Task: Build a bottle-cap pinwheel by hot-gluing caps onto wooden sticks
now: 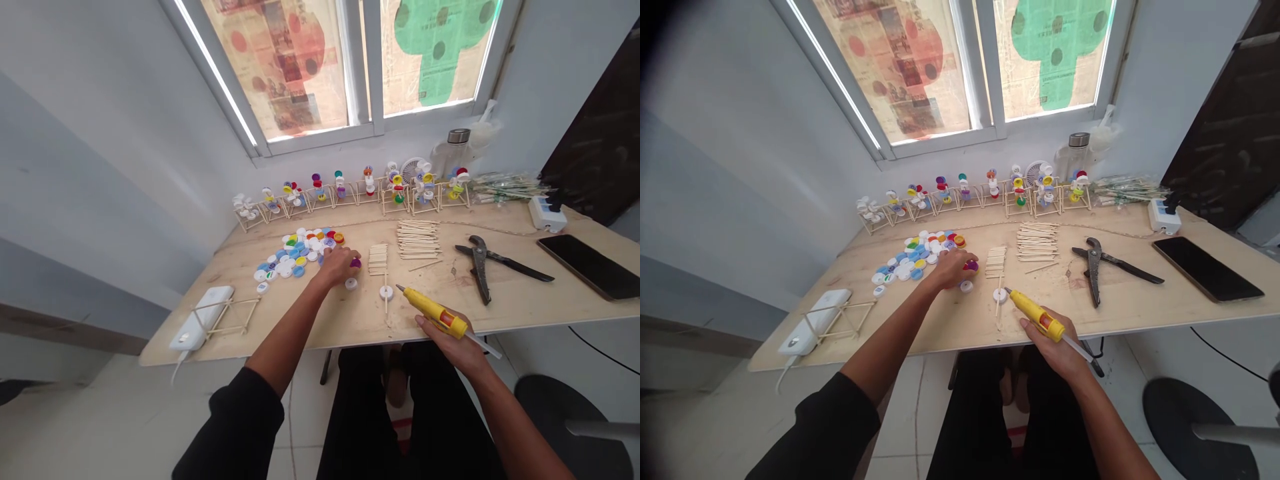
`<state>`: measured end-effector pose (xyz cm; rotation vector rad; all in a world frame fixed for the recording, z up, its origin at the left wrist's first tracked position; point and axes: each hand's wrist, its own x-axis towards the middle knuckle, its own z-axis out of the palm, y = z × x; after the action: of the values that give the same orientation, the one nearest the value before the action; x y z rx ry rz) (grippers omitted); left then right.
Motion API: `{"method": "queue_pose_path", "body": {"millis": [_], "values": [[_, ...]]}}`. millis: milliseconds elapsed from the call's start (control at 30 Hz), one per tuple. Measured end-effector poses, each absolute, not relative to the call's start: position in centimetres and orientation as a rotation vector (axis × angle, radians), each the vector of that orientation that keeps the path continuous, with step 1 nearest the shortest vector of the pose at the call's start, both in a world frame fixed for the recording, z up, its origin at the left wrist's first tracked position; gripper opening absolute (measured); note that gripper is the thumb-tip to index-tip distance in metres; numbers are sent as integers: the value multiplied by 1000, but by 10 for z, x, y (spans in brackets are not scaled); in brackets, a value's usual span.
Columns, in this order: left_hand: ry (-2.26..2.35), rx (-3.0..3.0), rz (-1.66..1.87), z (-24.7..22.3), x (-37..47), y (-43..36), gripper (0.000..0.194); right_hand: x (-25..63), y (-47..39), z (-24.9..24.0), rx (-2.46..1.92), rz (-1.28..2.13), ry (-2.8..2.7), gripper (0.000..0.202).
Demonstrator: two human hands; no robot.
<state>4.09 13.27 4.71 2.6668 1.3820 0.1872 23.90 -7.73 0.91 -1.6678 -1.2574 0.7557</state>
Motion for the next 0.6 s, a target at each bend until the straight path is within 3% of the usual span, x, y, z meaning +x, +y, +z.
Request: {"method": "queue_pose_path", "body": {"millis": [267, 500, 600], "values": [[1407, 2602, 308, 54, 33, 125, 20, 238, -78, 10, -1642, 735, -1251, 32], [1312, 2008, 963, 53, 8, 90, 40, 237, -81, 15, -1640, 750, -1248, 29], [1277, 1818, 1039, 45, 1, 68, 36, 238, -80, 14, -1662, 744, -1242, 29]]}}
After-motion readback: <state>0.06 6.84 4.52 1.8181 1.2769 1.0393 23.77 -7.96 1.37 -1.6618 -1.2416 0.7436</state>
